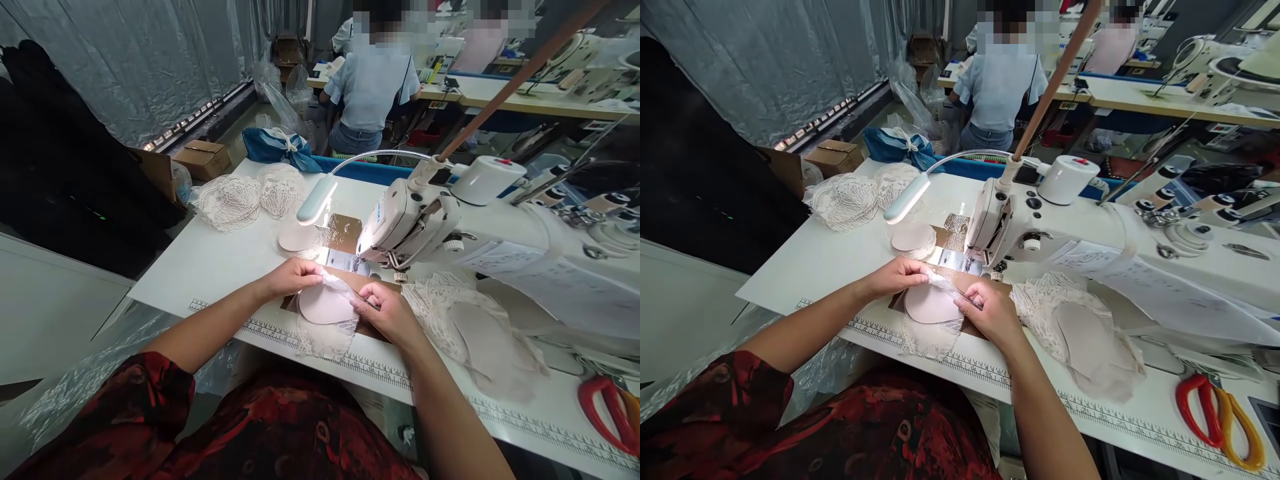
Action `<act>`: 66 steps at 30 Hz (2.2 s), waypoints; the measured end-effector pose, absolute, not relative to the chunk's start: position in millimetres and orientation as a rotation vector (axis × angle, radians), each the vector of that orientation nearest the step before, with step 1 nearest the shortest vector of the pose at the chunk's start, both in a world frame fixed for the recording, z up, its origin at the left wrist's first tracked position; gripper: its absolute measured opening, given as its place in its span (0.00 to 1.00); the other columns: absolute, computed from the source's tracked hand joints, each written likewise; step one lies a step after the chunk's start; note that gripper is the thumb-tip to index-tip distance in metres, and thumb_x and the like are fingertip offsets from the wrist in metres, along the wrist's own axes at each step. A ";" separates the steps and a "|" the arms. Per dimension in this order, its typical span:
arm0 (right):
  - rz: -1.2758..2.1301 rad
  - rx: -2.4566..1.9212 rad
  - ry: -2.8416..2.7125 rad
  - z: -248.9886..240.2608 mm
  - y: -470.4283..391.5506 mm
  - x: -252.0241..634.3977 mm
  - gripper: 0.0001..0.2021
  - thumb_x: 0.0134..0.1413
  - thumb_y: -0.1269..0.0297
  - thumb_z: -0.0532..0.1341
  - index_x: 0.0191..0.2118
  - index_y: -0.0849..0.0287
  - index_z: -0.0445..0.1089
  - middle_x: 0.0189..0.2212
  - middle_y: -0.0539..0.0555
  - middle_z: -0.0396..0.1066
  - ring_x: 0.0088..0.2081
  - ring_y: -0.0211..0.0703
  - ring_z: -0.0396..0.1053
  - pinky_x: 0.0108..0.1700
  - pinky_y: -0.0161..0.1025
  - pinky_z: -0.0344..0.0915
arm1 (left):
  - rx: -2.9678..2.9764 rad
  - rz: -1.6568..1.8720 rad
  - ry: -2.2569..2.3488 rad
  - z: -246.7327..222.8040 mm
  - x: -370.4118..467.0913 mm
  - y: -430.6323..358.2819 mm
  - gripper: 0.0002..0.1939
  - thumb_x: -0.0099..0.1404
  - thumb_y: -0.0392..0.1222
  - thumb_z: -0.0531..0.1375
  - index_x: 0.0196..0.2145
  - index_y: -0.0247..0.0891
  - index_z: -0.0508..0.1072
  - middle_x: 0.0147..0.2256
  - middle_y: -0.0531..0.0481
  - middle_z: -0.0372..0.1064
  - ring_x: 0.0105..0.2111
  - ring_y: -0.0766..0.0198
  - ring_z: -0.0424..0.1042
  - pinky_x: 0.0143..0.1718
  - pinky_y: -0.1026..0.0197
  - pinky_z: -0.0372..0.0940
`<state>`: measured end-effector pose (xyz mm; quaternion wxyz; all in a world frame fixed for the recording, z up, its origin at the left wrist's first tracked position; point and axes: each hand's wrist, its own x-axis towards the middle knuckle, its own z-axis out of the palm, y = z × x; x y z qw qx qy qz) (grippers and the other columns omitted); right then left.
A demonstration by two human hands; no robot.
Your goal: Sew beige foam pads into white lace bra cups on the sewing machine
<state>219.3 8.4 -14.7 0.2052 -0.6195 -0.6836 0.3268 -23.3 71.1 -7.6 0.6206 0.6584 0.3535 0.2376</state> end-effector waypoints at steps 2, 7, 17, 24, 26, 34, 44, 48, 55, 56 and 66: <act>0.708 -1.810 -1.887 -14.9 8.2 221.3 0.17 0.52 0.44 0.58 0.31 0.54 0.67 0.20 0.47 0.68 0.23 0.40 0.64 0.27 0.35 0.56 | 1.552 0.526 0.846 -4.0 -25.2 69.5 0.12 0.61 0.46 0.58 0.33 0.32 0.73 0.30 0.50 0.69 0.31 0.66 0.66 0.33 0.65 0.60; 0.329 -1.602 -1.986 -17.7 3.6 215.1 0.11 0.59 0.56 0.54 0.33 0.54 0.70 0.28 0.52 0.74 0.31 0.42 0.71 0.32 0.36 0.62 | 1.982 0.551 1.094 20.4 -33.8 75.0 0.14 0.63 0.46 0.56 0.26 0.34 0.73 0.22 0.53 0.66 0.24 0.68 0.63 0.27 0.66 0.56; 0.502 -1.136 -2.624 -6.7 -5.3 191.5 0.13 0.44 0.78 0.54 0.34 0.56 0.70 0.38 0.53 0.72 0.35 0.40 0.68 0.34 0.33 0.59 | 2.091 0.397 1.485 6.6 -20.4 148.8 0.20 0.46 0.36 0.63 0.40 0.36 0.74 0.35 0.45 0.71 0.36 0.53 0.69 0.36 0.60 0.61; 0.904 -1.538 -2.339 10.2 -5.9 236.8 0.08 0.52 0.70 0.53 0.26 0.57 0.68 0.24 0.49 0.69 0.27 0.40 0.65 0.30 0.35 0.57 | 1.882 0.340 1.213 1.1 -33.4 124.8 0.08 0.52 0.44 0.59 0.23 0.35 0.70 0.21 0.54 0.63 0.22 0.66 0.63 0.23 0.65 0.53; 1.024 -1.535 -2.116 9.1 -0.3 235.4 0.10 0.57 0.62 0.54 0.34 0.56 0.71 0.31 0.50 0.74 0.33 0.42 0.69 0.36 0.37 0.62 | 1.742 0.393 1.081 0.9 -34.7 118.9 0.10 0.54 0.45 0.59 0.26 0.34 0.71 0.22 0.54 0.64 0.23 0.67 0.64 0.24 0.66 0.55; 1.198 -1.438 -1.751 -12.8 32.5 202.3 0.18 0.49 0.56 0.64 0.45 0.60 0.72 0.39 0.55 0.74 0.41 0.48 0.70 0.45 0.43 0.65 | 1.496 0.460 0.923 -7.5 -29.2 114.5 0.13 0.55 0.47 0.63 0.28 0.33 0.70 0.22 0.56 0.60 0.21 0.72 0.59 0.22 0.68 0.54; 1.459 -1.288 -1.524 -18.5 31.8 196.5 0.21 0.52 0.56 0.63 0.50 0.60 0.72 0.40 0.55 0.75 0.41 0.49 0.70 0.45 0.44 0.66 | 1.693 0.428 0.911 -8.0 -26.8 110.6 0.12 0.60 0.49 0.61 0.33 0.36 0.69 0.25 0.55 0.61 0.24 0.69 0.62 0.25 0.67 0.58; 1.430 -1.218 -1.573 -20.7 31.8 197.6 0.19 0.53 0.55 0.62 0.48 0.58 0.73 0.40 0.54 0.74 0.44 0.50 0.69 0.47 0.45 0.65 | 2.068 0.605 0.821 -11.0 -15.5 107.5 0.26 0.53 0.50 0.67 0.47 0.37 0.70 0.44 0.45 0.70 0.44 0.57 0.69 0.45 0.57 0.63; 1.333 -1.269 -1.648 -20.3 29.9 198.3 0.13 0.56 0.54 0.60 0.36 0.60 0.72 0.33 0.52 0.71 0.37 0.45 0.68 0.40 0.39 0.64 | 2.026 0.420 0.630 -15.5 -0.7 104.9 0.21 0.57 0.55 0.64 0.40 0.35 0.73 0.36 0.48 0.71 0.35 0.62 0.68 0.36 0.63 0.62; 1.334 -1.268 -1.645 -20.2 29.4 198.3 0.13 0.56 0.54 0.59 0.36 0.59 0.72 0.33 0.52 0.71 0.36 0.44 0.67 0.39 0.39 0.64 | 1.942 0.391 0.634 -16.4 -0.9 104.7 0.18 0.58 0.54 0.64 0.36 0.34 0.73 0.32 0.50 0.69 0.31 0.65 0.67 0.31 0.65 0.60; 1.184 -1.355 -1.675 -26.3 26.9 207.4 0.18 0.61 0.49 0.54 0.46 0.56 0.69 0.34 0.53 0.72 0.33 0.42 0.69 0.39 0.40 0.65 | 1.515 0.255 0.622 -17.8 -2.1 104.1 0.14 0.54 0.47 0.67 0.29 0.30 0.74 0.27 0.52 0.67 0.27 0.70 0.64 0.28 0.67 0.58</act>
